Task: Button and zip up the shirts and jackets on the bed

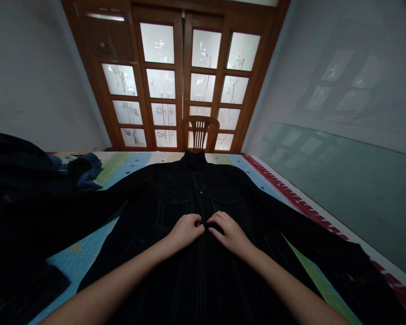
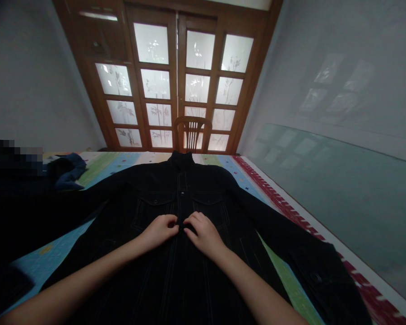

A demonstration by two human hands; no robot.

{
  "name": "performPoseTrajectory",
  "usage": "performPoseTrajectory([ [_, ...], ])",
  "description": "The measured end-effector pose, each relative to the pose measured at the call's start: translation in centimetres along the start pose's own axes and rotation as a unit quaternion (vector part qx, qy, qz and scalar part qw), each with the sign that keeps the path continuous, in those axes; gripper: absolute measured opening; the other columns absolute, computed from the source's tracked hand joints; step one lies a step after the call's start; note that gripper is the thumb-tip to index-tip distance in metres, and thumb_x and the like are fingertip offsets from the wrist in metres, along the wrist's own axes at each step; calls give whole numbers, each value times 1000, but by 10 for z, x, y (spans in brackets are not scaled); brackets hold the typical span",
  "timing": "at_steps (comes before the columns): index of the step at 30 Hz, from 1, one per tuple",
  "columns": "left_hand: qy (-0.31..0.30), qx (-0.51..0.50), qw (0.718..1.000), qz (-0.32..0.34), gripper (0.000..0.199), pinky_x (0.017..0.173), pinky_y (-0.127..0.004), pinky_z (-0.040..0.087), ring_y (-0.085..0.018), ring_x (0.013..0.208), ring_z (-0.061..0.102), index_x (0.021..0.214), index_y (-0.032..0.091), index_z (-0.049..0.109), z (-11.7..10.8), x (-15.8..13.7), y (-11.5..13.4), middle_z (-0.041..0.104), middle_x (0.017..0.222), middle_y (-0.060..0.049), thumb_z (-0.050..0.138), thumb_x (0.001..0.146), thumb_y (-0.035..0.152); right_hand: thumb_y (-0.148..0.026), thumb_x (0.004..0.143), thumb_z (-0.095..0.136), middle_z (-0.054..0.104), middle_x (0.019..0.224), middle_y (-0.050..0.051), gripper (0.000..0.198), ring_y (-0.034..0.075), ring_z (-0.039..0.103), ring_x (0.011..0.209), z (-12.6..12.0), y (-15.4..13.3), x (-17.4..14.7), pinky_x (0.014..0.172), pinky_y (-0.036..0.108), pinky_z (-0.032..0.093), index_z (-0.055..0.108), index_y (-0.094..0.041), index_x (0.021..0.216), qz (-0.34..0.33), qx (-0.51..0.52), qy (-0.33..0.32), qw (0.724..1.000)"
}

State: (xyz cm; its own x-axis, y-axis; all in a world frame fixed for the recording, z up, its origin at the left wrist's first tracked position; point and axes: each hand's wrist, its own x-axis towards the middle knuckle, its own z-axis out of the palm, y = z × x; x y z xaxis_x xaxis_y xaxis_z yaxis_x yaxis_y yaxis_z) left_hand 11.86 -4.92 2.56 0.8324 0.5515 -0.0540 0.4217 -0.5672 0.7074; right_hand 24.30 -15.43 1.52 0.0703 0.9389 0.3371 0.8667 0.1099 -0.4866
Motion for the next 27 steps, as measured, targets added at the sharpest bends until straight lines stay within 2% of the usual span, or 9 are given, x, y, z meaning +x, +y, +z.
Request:
performPoseTrajectory([
  [6,-42,-196,979,-26,13,48,-20,28,-8,51,36,57,17,40,2,6,-9,37,53,7,46,63,27,-11,76,47,52,86,4,14,17,48,82,-2,1,0,73,32,41,51,-19,88,-3,14,9,1000],
  [9,-64,-256,964,-38,16,49,-20,30,-8,53,37,60,17,39,2,5,-10,37,54,7,47,62,31,-10,78,44,52,85,4,15,16,48,82,-2,1,0,74,32,40,51,-19,88,-6,21,16,1000],
  [14,-112,-279,953,-25,16,50,-20,30,-7,53,35,63,16,40,0,6,-12,37,58,7,47,62,30,-11,77,46,53,84,4,12,16,48,80,-1,0,1,71,31,40,52,-18,86,6,18,20,1000],
  [27,-130,-257,956,-58,16,47,-21,27,-8,52,35,64,15,45,-6,7,-1,39,57,6,44,62,32,-12,73,53,53,77,1,8,16,49,74,2,1,1,66,31,41,50,-19,73,42,-5,36,998],
])
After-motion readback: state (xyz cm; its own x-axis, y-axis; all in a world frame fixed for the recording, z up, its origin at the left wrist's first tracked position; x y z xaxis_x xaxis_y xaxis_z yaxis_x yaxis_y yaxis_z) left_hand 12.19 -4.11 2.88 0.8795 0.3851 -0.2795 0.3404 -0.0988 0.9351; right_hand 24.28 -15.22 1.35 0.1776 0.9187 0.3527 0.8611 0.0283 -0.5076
